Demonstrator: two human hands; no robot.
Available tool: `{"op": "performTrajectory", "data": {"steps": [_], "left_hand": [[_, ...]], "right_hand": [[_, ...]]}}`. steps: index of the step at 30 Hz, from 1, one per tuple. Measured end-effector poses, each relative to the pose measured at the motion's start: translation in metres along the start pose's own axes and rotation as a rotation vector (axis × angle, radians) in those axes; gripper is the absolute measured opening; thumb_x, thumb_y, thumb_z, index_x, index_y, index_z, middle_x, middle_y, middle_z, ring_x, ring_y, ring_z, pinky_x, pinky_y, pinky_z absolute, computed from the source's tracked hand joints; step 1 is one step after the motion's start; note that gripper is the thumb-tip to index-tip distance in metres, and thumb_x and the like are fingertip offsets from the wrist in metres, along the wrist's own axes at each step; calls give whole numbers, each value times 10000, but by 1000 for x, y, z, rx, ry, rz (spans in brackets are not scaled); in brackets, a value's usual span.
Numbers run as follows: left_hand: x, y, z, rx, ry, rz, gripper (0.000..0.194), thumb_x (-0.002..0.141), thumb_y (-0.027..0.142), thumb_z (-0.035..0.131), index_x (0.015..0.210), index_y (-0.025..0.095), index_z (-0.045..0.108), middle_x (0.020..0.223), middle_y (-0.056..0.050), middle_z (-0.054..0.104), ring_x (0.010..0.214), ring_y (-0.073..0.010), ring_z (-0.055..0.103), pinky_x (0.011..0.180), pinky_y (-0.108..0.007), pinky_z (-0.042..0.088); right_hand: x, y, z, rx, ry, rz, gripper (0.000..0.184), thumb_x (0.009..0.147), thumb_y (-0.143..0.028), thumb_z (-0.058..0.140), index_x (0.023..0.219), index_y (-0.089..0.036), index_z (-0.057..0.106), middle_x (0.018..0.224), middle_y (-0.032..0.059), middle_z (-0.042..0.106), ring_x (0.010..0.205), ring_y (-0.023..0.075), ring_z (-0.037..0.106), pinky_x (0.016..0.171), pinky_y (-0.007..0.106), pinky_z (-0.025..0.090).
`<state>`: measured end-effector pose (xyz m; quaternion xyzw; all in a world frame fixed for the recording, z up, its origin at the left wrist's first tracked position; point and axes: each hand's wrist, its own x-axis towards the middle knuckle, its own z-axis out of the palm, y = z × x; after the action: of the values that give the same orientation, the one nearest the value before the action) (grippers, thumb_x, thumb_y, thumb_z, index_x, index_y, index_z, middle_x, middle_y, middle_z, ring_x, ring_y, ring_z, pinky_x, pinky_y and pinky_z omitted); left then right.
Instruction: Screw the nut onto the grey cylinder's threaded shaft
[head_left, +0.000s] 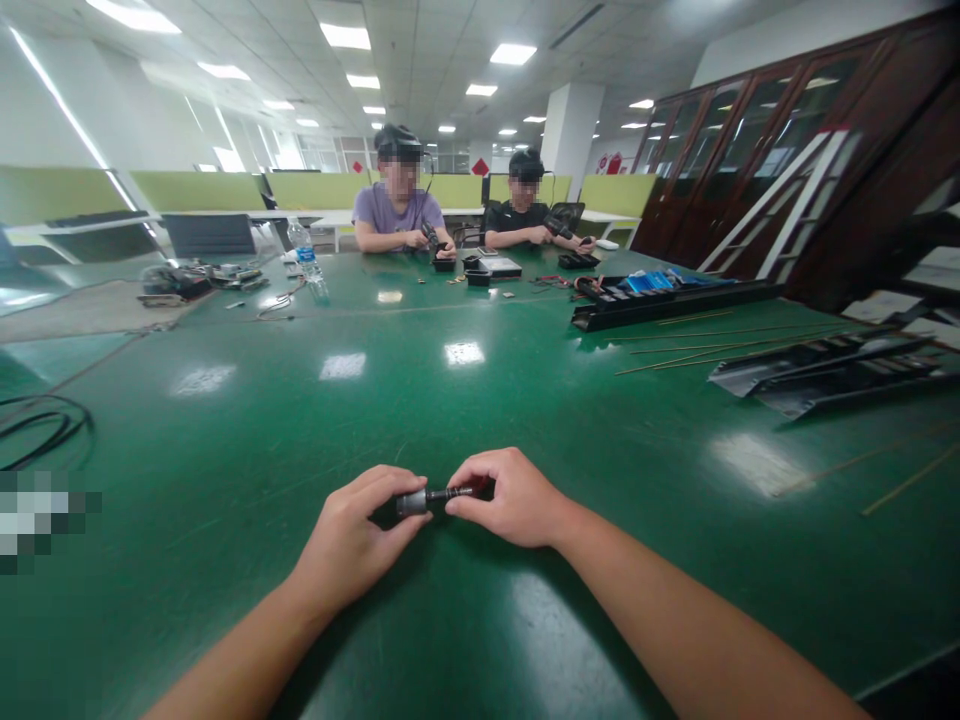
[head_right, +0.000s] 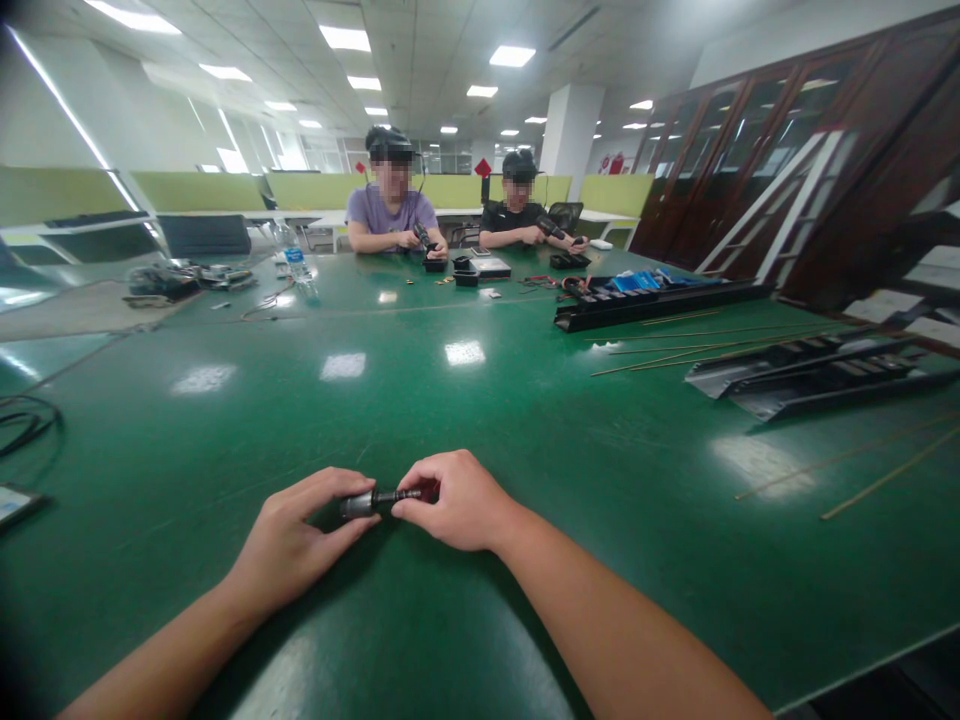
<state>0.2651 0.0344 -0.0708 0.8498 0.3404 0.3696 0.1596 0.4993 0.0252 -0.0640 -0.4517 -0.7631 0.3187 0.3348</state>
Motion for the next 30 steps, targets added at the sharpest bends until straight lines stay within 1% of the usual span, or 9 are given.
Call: {"op": "performTrajectory", "data": {"steps": [14,23,30], "left_hand": [[2,0,-3,20,10,-27,252,827,231,731,1071,240,669,986,-12,697,895,-144,666,812,-252,539],[3,0,-5,39,28,-17,238,829,250,725,1061,220,680,981,-43,705,887,-173,677,807,-280,552],[2,-2,-7,46,19,-28,251,829,257,729,1072,228,676,996,-39,704,895,-170,676,817,-280,550]], "right_hand": [[0,0,-2,9,28,17,110,784,-257,721,849,-180,766,747,19,723,673,139,632,646,240,459],[1,3,-3,2,39,19,121,790,-272,718,854,-179,762,750,22,722,675,143,633,645,246,467],[2,2,-4,14,48,29,119,786,-264,721,857,-179,763,755,25,723,679,145,638,651,249,472]]}}
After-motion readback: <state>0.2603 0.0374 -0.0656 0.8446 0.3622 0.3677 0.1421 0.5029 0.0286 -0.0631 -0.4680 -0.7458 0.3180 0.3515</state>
